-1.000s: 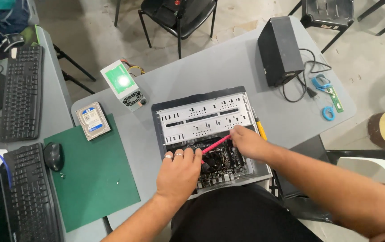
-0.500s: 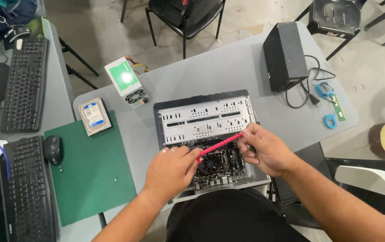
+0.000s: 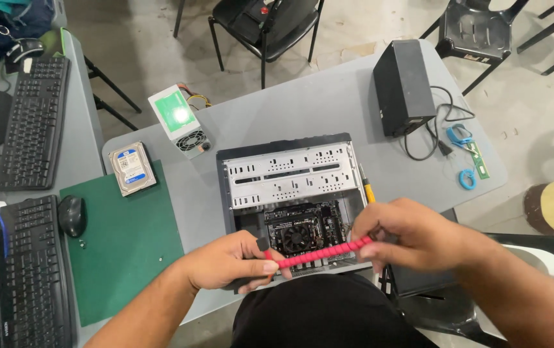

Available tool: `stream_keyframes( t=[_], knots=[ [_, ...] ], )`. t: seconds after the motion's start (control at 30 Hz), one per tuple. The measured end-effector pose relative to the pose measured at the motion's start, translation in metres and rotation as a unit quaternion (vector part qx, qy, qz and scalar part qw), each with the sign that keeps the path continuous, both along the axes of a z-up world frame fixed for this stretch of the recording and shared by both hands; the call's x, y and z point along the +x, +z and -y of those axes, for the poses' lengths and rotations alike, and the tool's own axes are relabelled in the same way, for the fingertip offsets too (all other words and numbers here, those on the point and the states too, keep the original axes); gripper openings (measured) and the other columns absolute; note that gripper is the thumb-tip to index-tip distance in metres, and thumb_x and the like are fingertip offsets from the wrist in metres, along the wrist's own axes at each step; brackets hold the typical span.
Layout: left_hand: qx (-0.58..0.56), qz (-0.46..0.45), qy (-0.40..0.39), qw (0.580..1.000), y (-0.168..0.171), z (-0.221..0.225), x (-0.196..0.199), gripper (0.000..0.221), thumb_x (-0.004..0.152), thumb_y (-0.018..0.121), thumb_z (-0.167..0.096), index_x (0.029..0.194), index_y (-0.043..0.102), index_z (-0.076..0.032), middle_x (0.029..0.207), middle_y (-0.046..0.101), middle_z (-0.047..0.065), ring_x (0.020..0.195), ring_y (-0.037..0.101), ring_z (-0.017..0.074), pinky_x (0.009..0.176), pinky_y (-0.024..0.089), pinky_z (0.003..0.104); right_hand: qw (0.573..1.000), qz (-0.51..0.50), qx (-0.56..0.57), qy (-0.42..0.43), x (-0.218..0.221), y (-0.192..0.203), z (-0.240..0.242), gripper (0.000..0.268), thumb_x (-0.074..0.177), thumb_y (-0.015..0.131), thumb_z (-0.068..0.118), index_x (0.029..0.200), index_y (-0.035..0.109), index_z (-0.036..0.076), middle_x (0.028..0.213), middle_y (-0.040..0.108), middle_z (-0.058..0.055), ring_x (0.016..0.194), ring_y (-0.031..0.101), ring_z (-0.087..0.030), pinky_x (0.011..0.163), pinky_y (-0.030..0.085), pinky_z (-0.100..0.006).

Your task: Installing a hard drive into a computer case, including cable routing and securing with screws.

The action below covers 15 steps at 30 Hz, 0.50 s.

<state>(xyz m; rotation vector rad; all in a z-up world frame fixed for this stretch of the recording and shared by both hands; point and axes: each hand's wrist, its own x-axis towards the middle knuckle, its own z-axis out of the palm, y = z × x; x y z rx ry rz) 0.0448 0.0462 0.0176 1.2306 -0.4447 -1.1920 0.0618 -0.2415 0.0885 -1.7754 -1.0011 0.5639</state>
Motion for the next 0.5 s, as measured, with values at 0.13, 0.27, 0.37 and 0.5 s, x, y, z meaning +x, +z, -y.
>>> stream_keyframes(
  t=[0.13,0.27,0.37,0.5],
  knots=[
    [-0.039,-0.015,-0.021,0.999,-0.004,0.003,-0.004,0.04,0.089,0.052,-0.027,0.058,0.056,-0.001,0.056,0.053,0.011,0.069,0.055,0.0141,0.058,0.045,0.025,0.995,-0.073,-0.002,0.069,0.002,0.028,-0.008,0.012,0.088,0.049,0.018,0.085,0.054,0.007,0.065,0.062,-0.001,0.053,0.064,-0.011,0.048,0.052,-0.021],
    [-0.057,-0.054,-0.012,0.997,-0.005,0.004,-0.006,0.036,0.088,0.053,-0.026,0.069,0.062,0.003,0.066,0.056,0.014,0.051,0.044,0.0121,0.046,0.044,0.022,0.992,-0.089,0.017,0.088,0.003,0.035,-0.008,0.015,0.088,0.052,0.019,0.097,0.053,0.007,0.076,0.062,-0.004,0.062,0.06,-0.016,0.058,0.05,-0.027],
    [-0.071,-0.088,-0.02,0.993,-0.013,0.004,-0.009,0.035,0.088,0.054,-0.026,0.07,0.061,0.003,0.064,0.053,0.013,0.047,0.043,0.0123,0.045,0.042,0.022,0.992,-0.075,-0.004,0.103,0.004,0.037,-0.011,0.022,0.089,0.05,0.018,0.106,0.053,0.005,0.083,0.064,-0.006,0.064,0.061,-0.017,0.06,0.052,-0.028],
    [-0.157,-0.289,-0.07,0.942,-0.05,0.006,-0.019,0.03,0.089,0.055,-0.019,0.095,0.057,0.01,0.058,0.046,0.009,0.044,0.043,0.0122,0.04,0.032,0.02,0.982,0.084,-0.072,0.152,0.001,0.032,-0.018,0.031,0.091,0.044,0.02,0.12,0.05,0.01,0.081,0.066,-0.01,0.064,0.063,-0.028,0.055,0.049,-0.033]
  ],
)
